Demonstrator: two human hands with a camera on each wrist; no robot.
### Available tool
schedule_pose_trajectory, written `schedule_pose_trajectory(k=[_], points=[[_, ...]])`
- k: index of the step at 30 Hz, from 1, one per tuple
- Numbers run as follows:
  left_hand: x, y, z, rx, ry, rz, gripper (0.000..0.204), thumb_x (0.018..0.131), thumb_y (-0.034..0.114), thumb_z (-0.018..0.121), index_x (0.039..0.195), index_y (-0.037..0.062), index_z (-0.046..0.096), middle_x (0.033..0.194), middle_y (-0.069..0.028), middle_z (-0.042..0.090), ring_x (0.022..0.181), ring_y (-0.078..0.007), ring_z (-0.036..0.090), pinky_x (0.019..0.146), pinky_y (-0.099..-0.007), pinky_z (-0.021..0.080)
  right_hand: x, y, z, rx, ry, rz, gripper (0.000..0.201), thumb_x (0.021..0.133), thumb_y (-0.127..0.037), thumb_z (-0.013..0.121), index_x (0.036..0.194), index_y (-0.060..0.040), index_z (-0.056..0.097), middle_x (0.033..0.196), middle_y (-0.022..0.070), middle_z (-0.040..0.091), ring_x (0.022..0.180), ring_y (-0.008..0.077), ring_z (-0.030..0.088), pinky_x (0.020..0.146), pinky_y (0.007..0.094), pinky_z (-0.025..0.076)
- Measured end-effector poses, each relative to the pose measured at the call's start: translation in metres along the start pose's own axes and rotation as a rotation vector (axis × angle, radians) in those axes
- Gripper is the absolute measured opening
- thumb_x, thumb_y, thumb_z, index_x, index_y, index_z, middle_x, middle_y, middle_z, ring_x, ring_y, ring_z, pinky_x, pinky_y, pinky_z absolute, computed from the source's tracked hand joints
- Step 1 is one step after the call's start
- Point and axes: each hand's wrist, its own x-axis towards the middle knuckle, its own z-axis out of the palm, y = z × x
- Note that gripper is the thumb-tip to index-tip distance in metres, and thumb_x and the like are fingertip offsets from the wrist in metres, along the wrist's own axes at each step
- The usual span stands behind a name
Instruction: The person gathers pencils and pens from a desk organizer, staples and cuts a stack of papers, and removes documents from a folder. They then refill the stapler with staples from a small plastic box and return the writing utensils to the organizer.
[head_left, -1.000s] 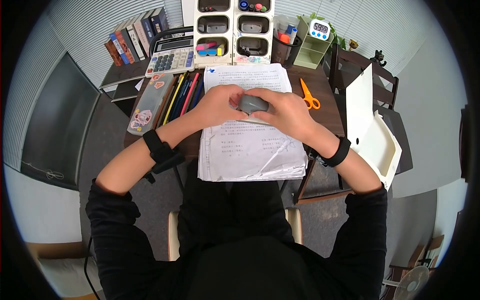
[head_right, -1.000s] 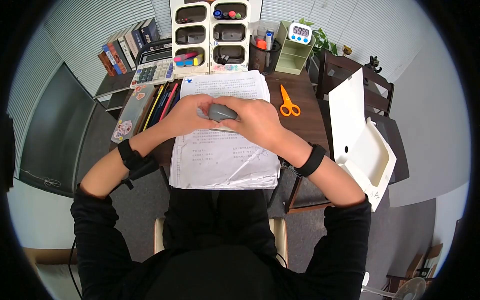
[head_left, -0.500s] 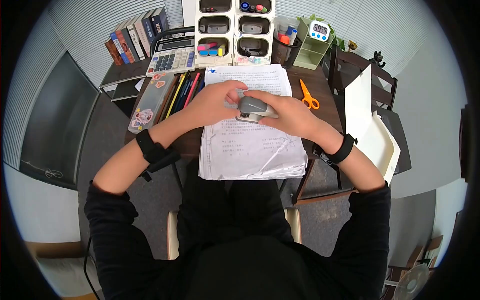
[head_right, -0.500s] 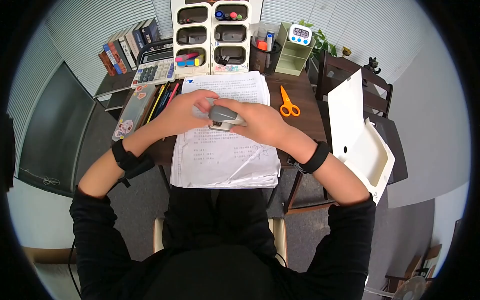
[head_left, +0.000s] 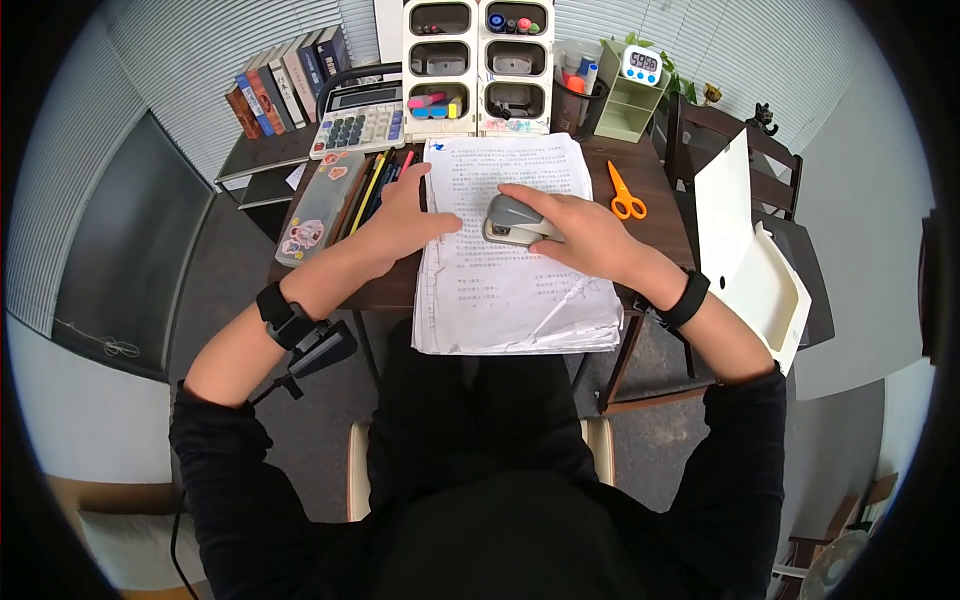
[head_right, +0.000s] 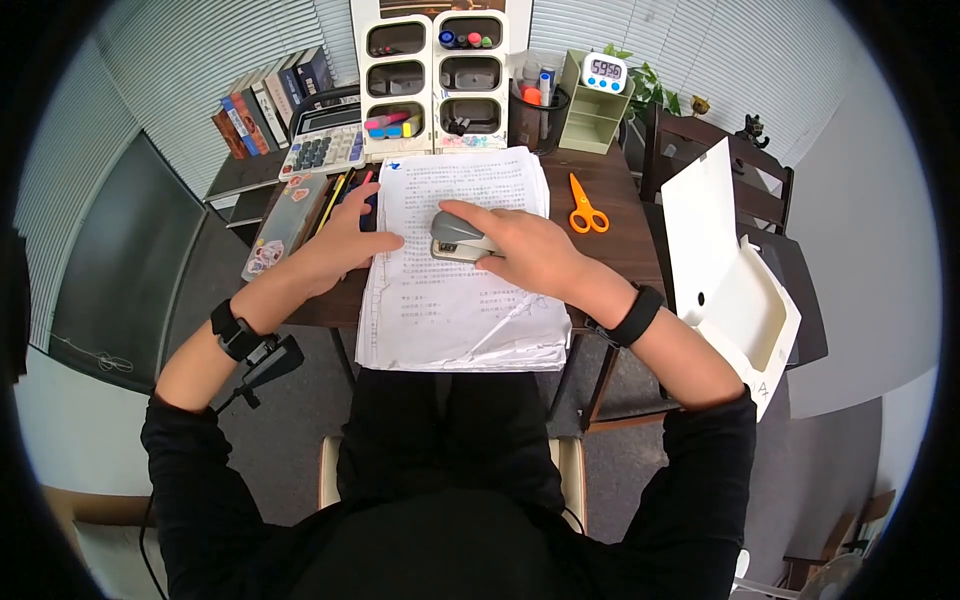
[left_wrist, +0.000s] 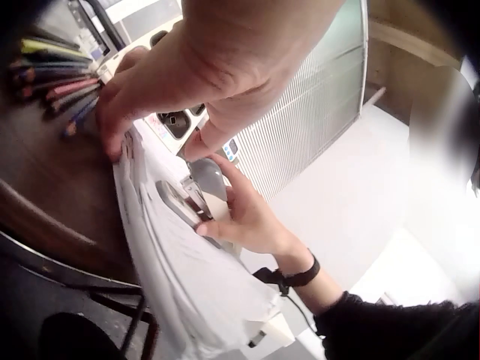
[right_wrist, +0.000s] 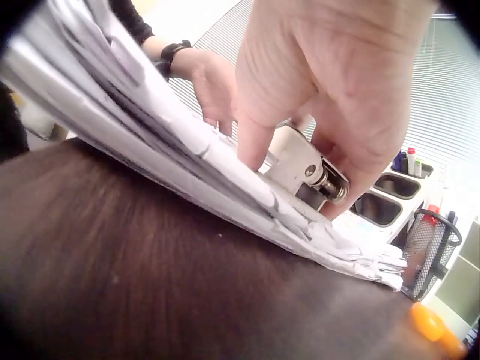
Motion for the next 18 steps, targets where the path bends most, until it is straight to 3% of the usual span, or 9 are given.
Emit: schedule_pose_trajectory(k=[1,3,4,6,7,9,12,16,18], points=[[-0.001,0.003,0.001,0.0,0.002,0.001,0.094,0.071,0.02,0.073,0.146,0.0028,0.018,0.123,-0.0213,0.046,0.122,-0.0299,0.043,0.104,-0.0409,0.035,0.0,0.0,0.0,-0.017,0.001,0.004,0.074,0.077,-0.005,0.069,0.141,-0.0192,0.036,0.113,0.017,0.062,0.099,0.0361,0.061,0.082,0.0419,0.049],[-0.005,0.009,0.003,-0.437,-0.028,-0.111,0.097,0.072,0.019,0.072,0.147,0.0012,0.012,0.126,-0.0201,0.044,0.115,-0.0283,0.049,0.1,-0.0394,0.037,0.0,0.001,-0.001,-0.016,0.0,0.001,0.074,0.076,-0.005,0.069,0.141,-0.0194,0.035,0.113,0.0169,0.062,0.099,0.0361,0.061,0.082,0.0417,0.049],[-0.003,0.007,0.004,-0.437,-0.028,-0.11,0.097,0.072,0.019,0.072,0.147,0.0012,0.012,0.126,-0.0201,0.044,0.115,-0.0283,0.049,0.1,-0.0394,0.037,0.001,0.001,-0.001,-0.012,-0.001,-0.001,0.074,0.076,-0.006,0.069,0.141,-0.0197,0.035,0.113,0.0168,0.062,0.099,0.036,0.061,0.082,0.0415,0.049],[0.009,0.0,0.006,-0.618,-0.048,-0.146,0.08,0.075,0.018,0.07,0.141,-0.0025,0.028,0.12,-0.0164,0.051,0.105,-0.0245,0.055,0.094,-0.0356,0.041,0.0,-0.001,-0.001,-0.017,-0.002,0.005,0.075,0.076,-0.006,0.069,0.141,-0.02,0.035,0.113,0.0167,0.062,0.099,0.0359,0.061,0.083,0.0412,0.049],[0.016,-0.003,0.004,-0.621,-0.045,-0.143,0.08,0.075,0.018,0.07,0.141,-0.0025,0.028,0.12,-0.0164,0.051,0.105,-0.0245,0.055,0.094,-0.0356,0.041,0.0,-0.001,-0.002,-0.021,-0.004,0.013,0.075,0.076,-0.005,0.069,0.141,-0.0202,0.035,0.112,0.0167,0.062,0.099,0.0357,0.061,0.083,0.0409,0.05],[0.029,-0.008,-0.001,-0.566,-0.211,-0.149,0.06,0.076,0.016,0.069,0.128,-0.0027,0.046,0.109,-0.012,0.059,0.097,-0.0209,0.059,0.089,-0.0322,0.042,-0.001,0.001,0.0,-0.025,-0.002,0.004,0.075,0.076,-0.006,0.068,0.142,-0.0202,0.035,0.113,0.0165,0.062,0.099,0.0356,0.061,0.083,0.0407,0.05],[0.02,0.012,0.002,-0.579,-0.164,-0.256,0.04,0.077,0.013,0.067,0.113,-0.0012,0.057,0.099,-0.0086,0.063,0.099,-0.0188,0.059,0.086,-0.0334,0.045,-0.001,0.001,-0.001,-0.033,0.0,-0.004,0.075,0.077,-0.006,0.068,0.142,-0.0205,0.033,0.115,0.0161,0.061,0.099,0.0354,0.061,0.083,0.0405,0.05],[0.026,0.011,0.015,-0.59,-0.286,-0.165,0.046,0.078,0.011,0.065,0.119,-0.0029,0.05,0.107,-0.0129,0.06,0.101,-0.0211,0.059,0.084,-0.0363,0.048,-0.002,-0.001,0.0,-0.062,-0.009,0.021,0.077,0.076,-0.009,0.067,0.143,-0.0209,0.031,0.115,0.0156,0.061,0.1,0.0345,0.061,0.082,0.0409,0.05],[0.019,0.019,0.025,-0.415,-0.108,-0.055,0.05,0.082,0.006,0.061,0.127,-0.0036,0.04,0.114,-0.0151,0.056,0.105,-0.0228,0.059,0.087,-0.0355,0.051,-0.001,-0.001,0.0,-0.073,-0.008,0.025,0.077,0.076,-0.009,0.067,0.143,-0.0208,0.031,0.114,0.0155,0.061,0.099,0.0344,0.061,0.081,0.041,0.05]])
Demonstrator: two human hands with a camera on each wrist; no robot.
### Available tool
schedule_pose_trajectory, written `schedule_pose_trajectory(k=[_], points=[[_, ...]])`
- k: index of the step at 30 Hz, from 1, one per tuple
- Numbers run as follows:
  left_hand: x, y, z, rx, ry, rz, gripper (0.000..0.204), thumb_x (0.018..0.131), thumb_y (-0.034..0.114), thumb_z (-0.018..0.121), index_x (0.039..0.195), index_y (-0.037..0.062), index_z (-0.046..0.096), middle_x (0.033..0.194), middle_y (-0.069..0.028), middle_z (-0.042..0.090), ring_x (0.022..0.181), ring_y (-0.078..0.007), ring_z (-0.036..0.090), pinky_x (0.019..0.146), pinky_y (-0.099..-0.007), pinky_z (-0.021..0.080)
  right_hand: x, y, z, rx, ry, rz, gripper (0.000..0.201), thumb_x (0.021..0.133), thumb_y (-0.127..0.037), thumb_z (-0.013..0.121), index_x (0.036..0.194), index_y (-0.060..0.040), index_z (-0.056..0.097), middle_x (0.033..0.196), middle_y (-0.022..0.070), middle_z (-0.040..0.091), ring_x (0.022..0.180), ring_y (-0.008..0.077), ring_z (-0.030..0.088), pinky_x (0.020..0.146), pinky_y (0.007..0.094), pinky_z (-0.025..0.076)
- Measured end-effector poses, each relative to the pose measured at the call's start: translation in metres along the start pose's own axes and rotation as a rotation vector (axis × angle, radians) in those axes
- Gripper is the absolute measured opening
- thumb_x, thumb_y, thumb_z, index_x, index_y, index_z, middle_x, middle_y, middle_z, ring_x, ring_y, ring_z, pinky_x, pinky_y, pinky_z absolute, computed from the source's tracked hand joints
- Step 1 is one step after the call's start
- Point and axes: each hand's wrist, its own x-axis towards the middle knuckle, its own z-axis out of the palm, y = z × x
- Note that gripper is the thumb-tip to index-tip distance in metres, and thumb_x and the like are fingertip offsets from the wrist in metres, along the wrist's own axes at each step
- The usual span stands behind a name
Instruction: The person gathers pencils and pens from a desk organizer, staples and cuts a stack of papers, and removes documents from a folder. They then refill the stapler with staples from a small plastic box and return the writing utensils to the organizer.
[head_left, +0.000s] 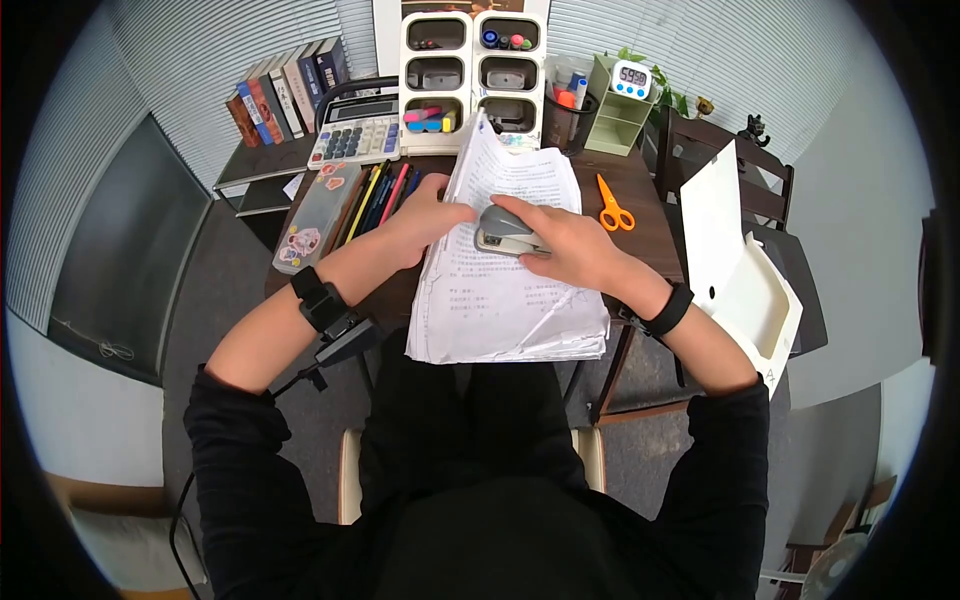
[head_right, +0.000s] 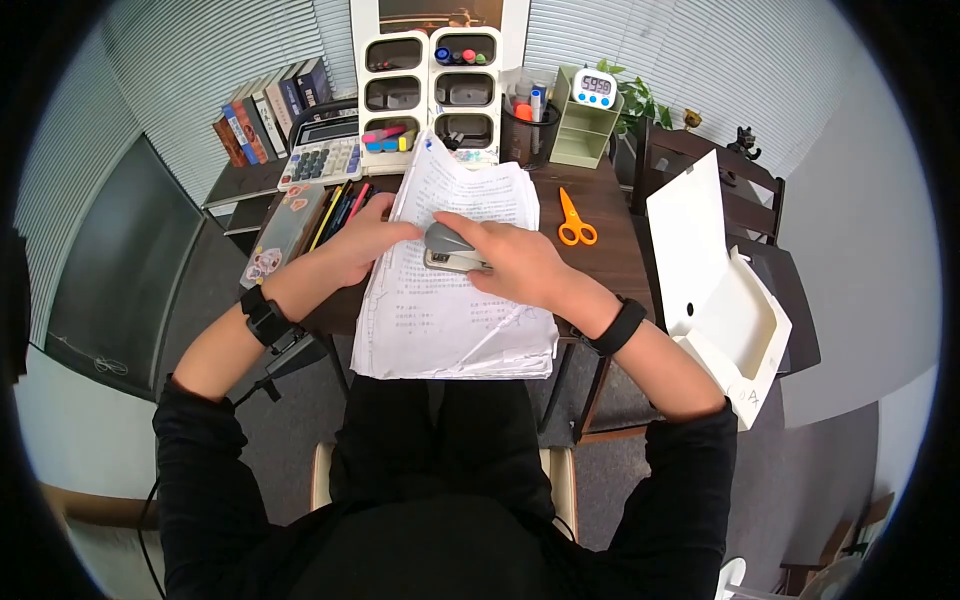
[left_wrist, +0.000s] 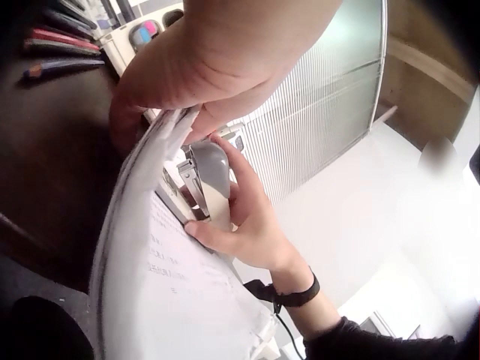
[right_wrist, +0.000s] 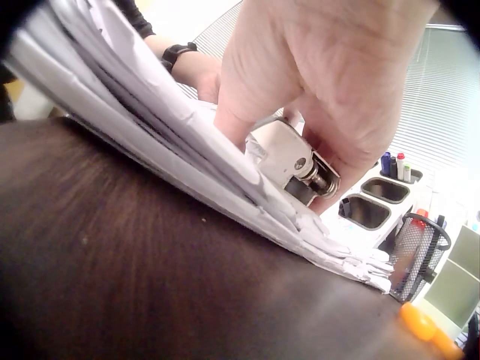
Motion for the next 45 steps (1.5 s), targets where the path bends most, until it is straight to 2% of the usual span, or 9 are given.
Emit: schedule_pose_trajectory(k=[9,15,21,24,26,29,33,38,45], points=[[0.025,-0.03,-0.021,0.067,0.051,0.189,0.056,0.081,-0.001,0.055,0.133,-0.0044,0.032,0.122,-0.0187,0.053,0.107,-0.0253,0.058,0.091,-0.0354,0.048,-0.042,0.018,-0.018,-0.118,0.069,0.096,0.077,0.073,-0.015,0.068,0.141,-0.0229,0.031,0.103,0.0156,0.064,0.09,0.0341,0.063,0.071,0.0418,0.052],[-0.02,0.012,-0.041,0.016,0.141,0.249,0.049,0.087,0.001,0.052,0.134,-0.0008,0.037,0.122,-0.0169,0.055,0.107,-0.0228,0.058,0.091,-0.0339,0.048,-0.077,0.046,-0.029,-0.188,0.113,0.278,0.08,0.073,-0.016,0.069,0.142,-0.0222,0.03,0.103,0.018,0.063,0.083,0.0349,0.064,0.072,0.0413,0.052],[-0.04,0.033,-0.049,-0.008,0.187,0.429,0.047,0.09,0.005,0.053,0.134,-0.0014,0.037,0.123,-0.0158,0.055,0.106,-0.0201,0.059,0.088,-0.0326,0.049,-0.076,0.049,-0.03,-0.248,0.173,0.284,0.084,0.071,-0.016,0.074,0.143,-0.0195,0.029,0.113,0.0195,0.059,0.1,0.0353,0.059,0.081,0.0391,0.051],[-0.051,0.04,-0.046,0.041,0.229,0.519,0.043,0.09,0.003,0.053,0.131,-0.0022,0.04,0.119,-0.0145,0.058,0.104,-0.0184,0.06,0.087,-0.0309,0.05,-0.056,0.032,-0.044,-0.256,0.419,0.134,0.084,0.074,-0.019,0.076,0.143,-0.0117,0.029,0.122,0.0223,0.055,0.112,0.0333,0.055,0.091,0.0375,0.048],[-0.055,0.039,-0.044,0.028,0.184,0.605,0.041,0.091,0.004,0.053,0.13,-0.0026,0.04,0.119,-0.0138,0.058,0.104,-0.0175,0.06,0.087,-0.0302,0.049,-0.039,0.015,-0.05,0.305,0.589,0.156,0.082,0.078,-0.024,0.077,0.14,-0.0011,0.029,0.128,0.0234,0.05,0.117,0.0298,0.053,0.098,0.0375,0.044],[-0.06,0.038,-0.041,0.005,0.146,0.773,0.038,0.092,0.007,0.055,0.127,-0.0028,0.042,0.117,-0.0123,0.059,0.103,-0.0155,0.059,0.087,-0.0289,0.048,-0.016,-0.012,-0.054,0.86,0.554,0.08,0.082,0.08,-0.026,0.077,0.138,0.0053,0.03,0.128,0.0225,0.051,0.118,0.027,0.052,0.1,0.0381,0.043],[-0.062,0.035,-0.035,0.065,0.179,0.961,0.036,0.094,0.01,0.057,0.126,-0.0018,0.044,0.116,-0.0109,0.059,0.102,-0.0136,0.057,0.088,-0.0281,0.046,-0.002,-0.025,-0.055,1.279,0.474,0.054,0.065,0.085,-0.028,0.072,0.132,0.0036,0.041,0.128,0.0173,0.053,0.117,0.0238,0.053,0.1,0.038,0.042],[-0.055,0.048,-0.03,-0.019,0.274,1.02,0.045,0.089,0.014,0.064,0.123,-0.0069,0.044,0.118,-0.0129,0.058,0.107,-0.0169,0.055,0.092,-0.0307,0.044,0.005,-0.034,-0.057,0.993,0.858,-0.022,0.041,0.085,-0.022,0.072,0.114,0.0043,0.059,0.11,0.0121,0.064,0.097,0.0168,0.061,0.084,0.0303,0.05],[-0.048,0.053,-0.047,-0.07,-0.021,0.746,0.057,0.084,0.021,0.07,0.128,-0.0054,0.044,0.124,-0.0141,0.055,0.11,-0.0204,0.055,0.095,-0.0329,0.043,-0.004,-0.018,-0.05,0.974,0.716,0.012,0.045,0.082,-0.021,0.074,0.116,0.0037,0.057,0.111,0.0122,0.063,0.1,0.0191,0.059,0.085,0.0327,0.049]])
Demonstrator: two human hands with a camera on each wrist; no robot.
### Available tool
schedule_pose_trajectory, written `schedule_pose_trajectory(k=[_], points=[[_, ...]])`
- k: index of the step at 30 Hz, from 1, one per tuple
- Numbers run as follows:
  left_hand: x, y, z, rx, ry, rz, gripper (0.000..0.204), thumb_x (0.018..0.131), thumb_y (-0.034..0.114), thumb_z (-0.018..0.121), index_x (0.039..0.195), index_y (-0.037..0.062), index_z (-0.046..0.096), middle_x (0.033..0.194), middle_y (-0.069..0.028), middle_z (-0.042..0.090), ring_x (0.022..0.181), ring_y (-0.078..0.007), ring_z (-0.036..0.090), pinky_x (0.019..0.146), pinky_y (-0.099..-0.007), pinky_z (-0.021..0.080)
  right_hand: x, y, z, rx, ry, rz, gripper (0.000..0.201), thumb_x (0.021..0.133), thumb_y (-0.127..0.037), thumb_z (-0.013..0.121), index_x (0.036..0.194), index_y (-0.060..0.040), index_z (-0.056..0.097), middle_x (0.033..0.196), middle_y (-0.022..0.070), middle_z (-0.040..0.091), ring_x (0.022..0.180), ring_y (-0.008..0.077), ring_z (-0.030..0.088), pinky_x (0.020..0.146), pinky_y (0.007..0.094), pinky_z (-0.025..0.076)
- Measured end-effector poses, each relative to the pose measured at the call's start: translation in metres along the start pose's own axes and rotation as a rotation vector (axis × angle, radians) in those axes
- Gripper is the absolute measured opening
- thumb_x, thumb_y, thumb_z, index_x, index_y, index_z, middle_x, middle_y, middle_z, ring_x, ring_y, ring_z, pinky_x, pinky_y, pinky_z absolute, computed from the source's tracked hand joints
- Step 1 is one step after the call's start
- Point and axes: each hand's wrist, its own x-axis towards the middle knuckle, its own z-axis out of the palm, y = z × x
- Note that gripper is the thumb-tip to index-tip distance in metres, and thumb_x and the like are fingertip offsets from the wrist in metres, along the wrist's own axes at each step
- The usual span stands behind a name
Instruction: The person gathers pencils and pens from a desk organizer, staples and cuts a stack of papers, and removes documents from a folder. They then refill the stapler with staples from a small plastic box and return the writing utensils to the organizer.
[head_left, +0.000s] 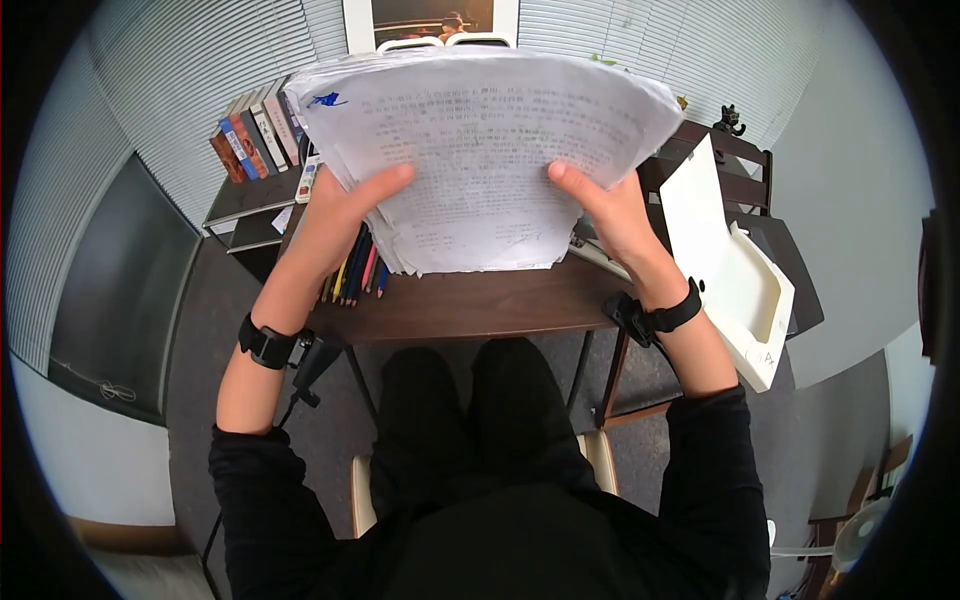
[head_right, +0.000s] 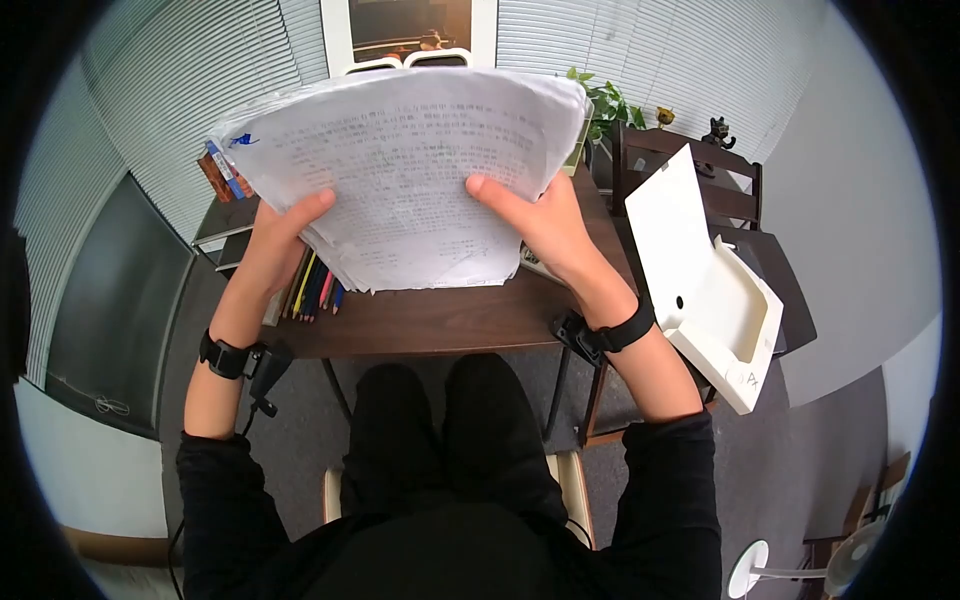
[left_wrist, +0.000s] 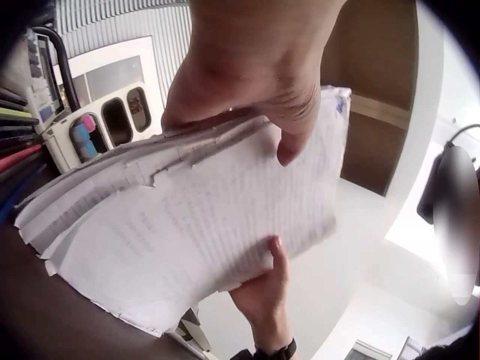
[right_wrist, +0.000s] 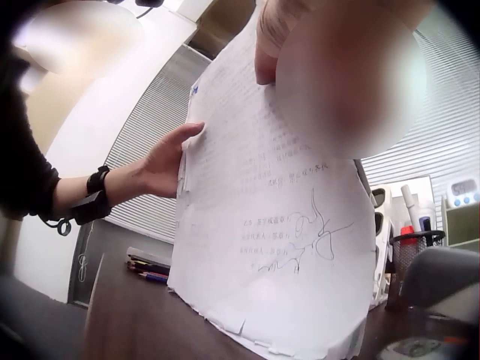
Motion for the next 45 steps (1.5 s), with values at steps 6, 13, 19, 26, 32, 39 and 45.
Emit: schedule_pose_trajectory(k=[6,13,19,26,32,39,45], points=[[0.006,-0.004,0.004,-0.023,-0.101,-0.158,0.065,0.087,0.024,0.068,0.136,-0.0036,0.035,0.134,-0.0148,0.045,0.121,-0.0234,0.046,0.103,-0.0368,0.037,-0.001,-0.002,0.011,0.006,-0.002,0.011,0.049,0.083,-0.017,0.073,0.121,0.0047,0.051,0.115,0.0137,0.059,0.106,0.0201,0.056,0.088,0.0336,0.048],[-0.003,-0.006,0.012,-0.083,-0.057,-0.136,0.058,0.09,0.029,0.064,0.132,-0.0047,0.043,0.128,-0.0148,0.053,0.117,-0.0213,0.051,0.098,-0.0337,0.042,-0.002,-0.006,0.007,0.002,-0.054,0.031,0.051,0.084,-0.016,0.072,0.124,0.0047,0.049,0.118,0.014,0.058,0.108,0.02,0.055,0.089,0.0342,0.047],[-0.005,-0.024,0.011,-0.058,-0.109,-0.216,0.058,0.091,0.029,0.064,0.133,-0.0045,0.043,0.129,-0.0143,0.053,0.115,-0.0205,0.052,0.097,-0.0334,0.043,-0.007,-0.009,0.008,0.122,-0.115,0.207,0.053,0.084,-0.018,0.071,0.126,0.005,0.048,0.121,0.0143,0.056,0.112,0.0203,0.052,0.093,0.0336,0.045],[-0.006,-0.024,0.003,0.144,-0.122,-0.183,0.056,0.09,0.028,0.065,0.131,-0.0047,0.045,0.124,-0.0141,0.057,0.111,-0.02,0.055,0.093,-0.0331,0.046,-0.01,0.004,0.009,-0.068,-0.07,0.152,0.048,0.088,-0.023,0.068,0.123,0.0052,0.052,0.116,0.0149,0.06,0.105,0.0191,0.056,0.09,0.0327,0.047],[-0.006,-0.015,0.002,-0.011,-0.129,-0.252,0.054,0.089,0.025,0.066,0.13,-0.0047,0.046,0.123,-0.0147,0.058,0.11,-0.0214,0.057,0.091,-0.0337,0.048,-0.015,-0.016,0.008,0.018,-0.113,0.242,0.046,0.087,-0.022,0.068,0.12,0.0071,0.054,0.108,0.0157,0.064,0.093,0.0187,0.063,0.083,0.0317,0.051],[-0.009,-0.014,0.01,-0.228,-0.109,-0.422,0.054,0.088,0.019,0.067,0.131,-0.0052,0.045,0.125,-0.017,0.056,0.11,-0.0244,0.058,0.091,-0.0349,0.05,-0.027,-0.016,-0.001,0.283,-0.215,0.564,0.059,0.085,-0.017,0.069,0.133,0.0057,0.042,0.128,0.0189,0.054,0.112,0.0249,0.058,0.092,0.0351,0.05],[-0.011,-0.029,0.014,-0.173,-0.12,-0.436,0.052,0.09,0.021,0.065,0.131,-0.0049,0.046,0.126,-0.0154,0.056,0.111,-0.0227,0.056,0.093,-0.0339,0.047,-0.036,0.005,-0.005,0.345,-0.188,0.664,0.056,0.086,-0.011,0.066,0.134,0.0036,0.041,0.128,0.0181,0.053,0.113,0.026,0.057,0.093,0.0361,0.05]])
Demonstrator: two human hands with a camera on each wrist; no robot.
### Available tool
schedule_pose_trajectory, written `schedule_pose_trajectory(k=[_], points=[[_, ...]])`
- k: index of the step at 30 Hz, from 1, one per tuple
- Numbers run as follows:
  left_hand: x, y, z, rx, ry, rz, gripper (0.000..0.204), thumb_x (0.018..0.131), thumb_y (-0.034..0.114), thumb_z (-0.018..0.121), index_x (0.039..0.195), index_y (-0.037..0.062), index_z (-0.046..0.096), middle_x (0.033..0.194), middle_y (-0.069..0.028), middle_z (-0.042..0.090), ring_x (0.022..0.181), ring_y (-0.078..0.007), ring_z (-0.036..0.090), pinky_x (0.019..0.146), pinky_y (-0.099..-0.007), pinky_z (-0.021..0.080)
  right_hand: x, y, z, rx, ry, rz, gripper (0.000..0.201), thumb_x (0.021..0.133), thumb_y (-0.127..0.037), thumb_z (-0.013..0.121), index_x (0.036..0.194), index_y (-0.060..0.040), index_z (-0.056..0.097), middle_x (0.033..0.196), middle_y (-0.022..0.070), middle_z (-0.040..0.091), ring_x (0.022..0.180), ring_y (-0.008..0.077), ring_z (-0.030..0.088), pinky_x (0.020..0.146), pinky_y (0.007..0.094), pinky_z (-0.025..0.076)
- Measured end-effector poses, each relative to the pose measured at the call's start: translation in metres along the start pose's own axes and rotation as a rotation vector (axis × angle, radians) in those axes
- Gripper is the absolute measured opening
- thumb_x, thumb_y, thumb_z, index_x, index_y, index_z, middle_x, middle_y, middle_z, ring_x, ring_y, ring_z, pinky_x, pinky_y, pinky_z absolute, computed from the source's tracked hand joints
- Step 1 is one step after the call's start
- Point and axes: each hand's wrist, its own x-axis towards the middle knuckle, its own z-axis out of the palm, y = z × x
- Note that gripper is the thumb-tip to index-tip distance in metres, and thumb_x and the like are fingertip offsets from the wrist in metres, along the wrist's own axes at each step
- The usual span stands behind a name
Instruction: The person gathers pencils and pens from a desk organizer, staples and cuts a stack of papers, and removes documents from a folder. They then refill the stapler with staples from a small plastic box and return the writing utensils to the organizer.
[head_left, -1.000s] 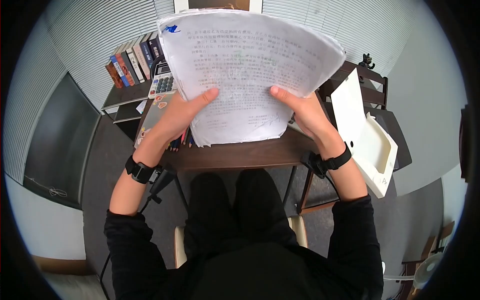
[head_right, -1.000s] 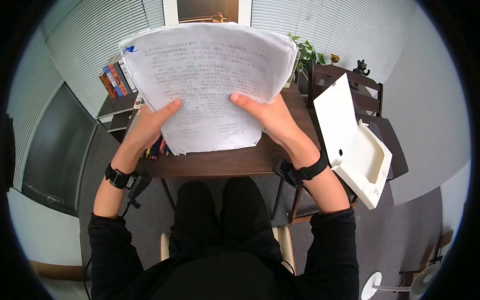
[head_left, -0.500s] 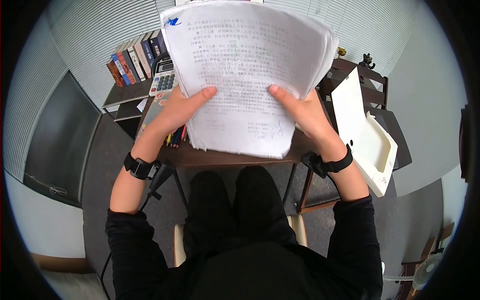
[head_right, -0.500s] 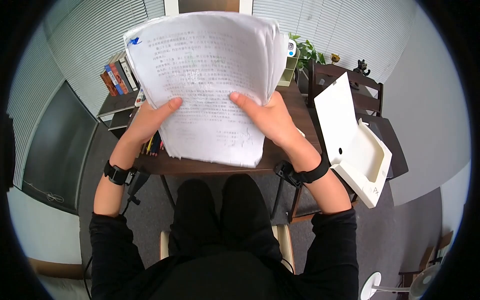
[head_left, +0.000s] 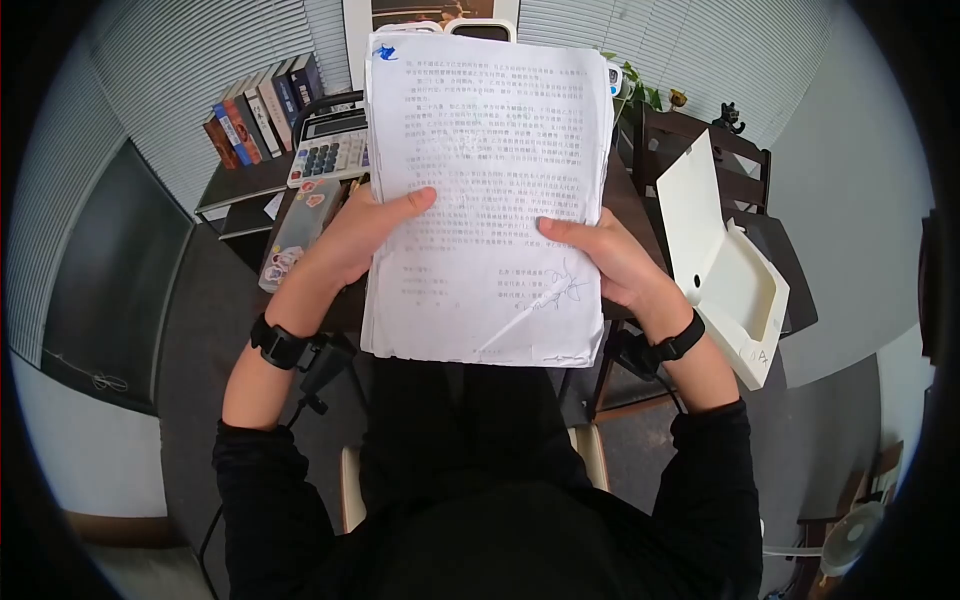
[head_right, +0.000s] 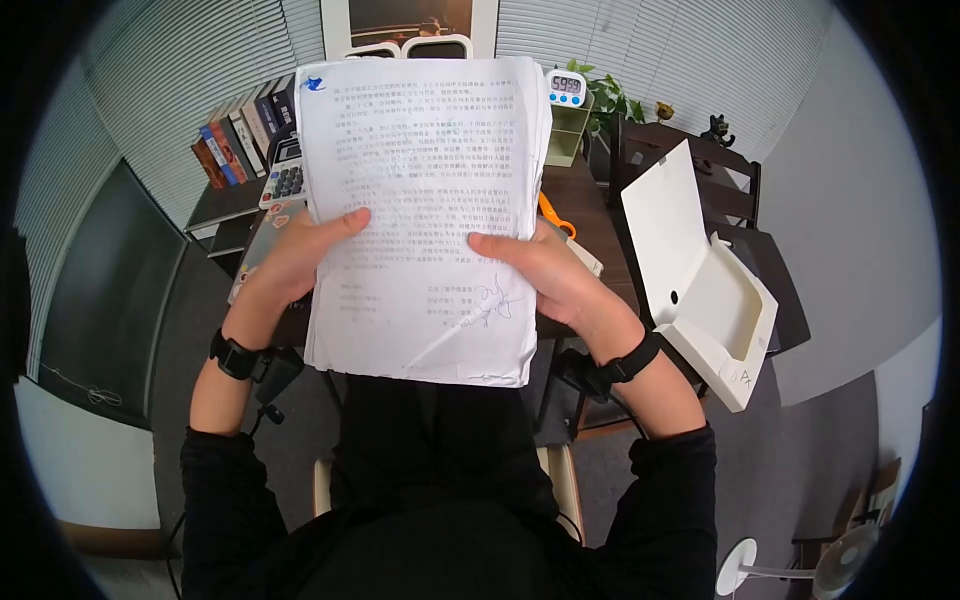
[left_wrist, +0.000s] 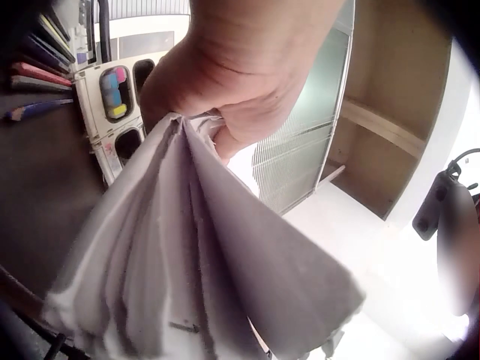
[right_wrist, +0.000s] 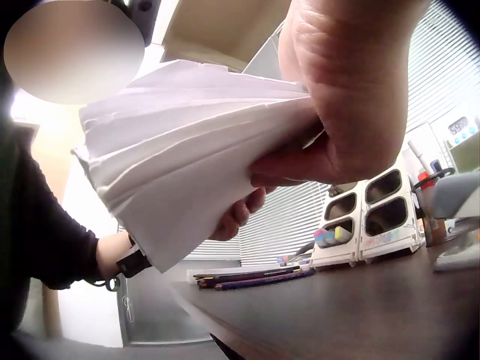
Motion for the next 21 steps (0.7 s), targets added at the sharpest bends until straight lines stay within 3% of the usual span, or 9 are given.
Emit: schedule_pose_trajectory(k=[11,18,21], points=[[0.004,-0.007,0.016,-0.02,-0.095,-0.187,0.052,0.09,0.024,0.064,0.131,-0.0031,0.048,0.125,-0.0143,0.057,0.112,-0.0209,0.057,0.094,-0.0326,0.046,-0.017,0.01,-0.014,0.008,0.117,0.007,0.051,0.085,-0.005,0.062,0.132,0.0047,0.044,0.124,0.0178,0.056,0.107,0.0261,0.06,0.09,0.0369,0.051],[0.018,-0.021,0.027,-0.005,-0.156,-0.199,0.052,0.092,0.028,0.061,0.131,-0.0026,0.048,0.125,-0.0137,0.057,0.111,-0.0203,0.057,0.092,-0.0323,0.047,-0.031,0.013,-0.023,0.007,0.183,0.001,0.052,0.084,-0.007,0.065,0.13,0.006,0.045,0.121,0.0172,0.058,0.106,0.0253,0.06,0.09,0.0362,0.05],[0.022,-0.03,0.03,-0.045,-0.067,-0.184,0.051,0.096,0.037,0.052,0.128,-0.0021,0.05,0.118,-0.0125,0.061,0.101,-0.0177,0.061,0.085,-0.03,0.049,-0.043,0.01,-0.044,-0.088,0.371,-0.149,0.054,0.082,-0.011,0.068,0.128,0.0071,0.046,0.113,0.0165,0.061,0.102,0.0242,0.061,0.088,0.0341,0.049]])
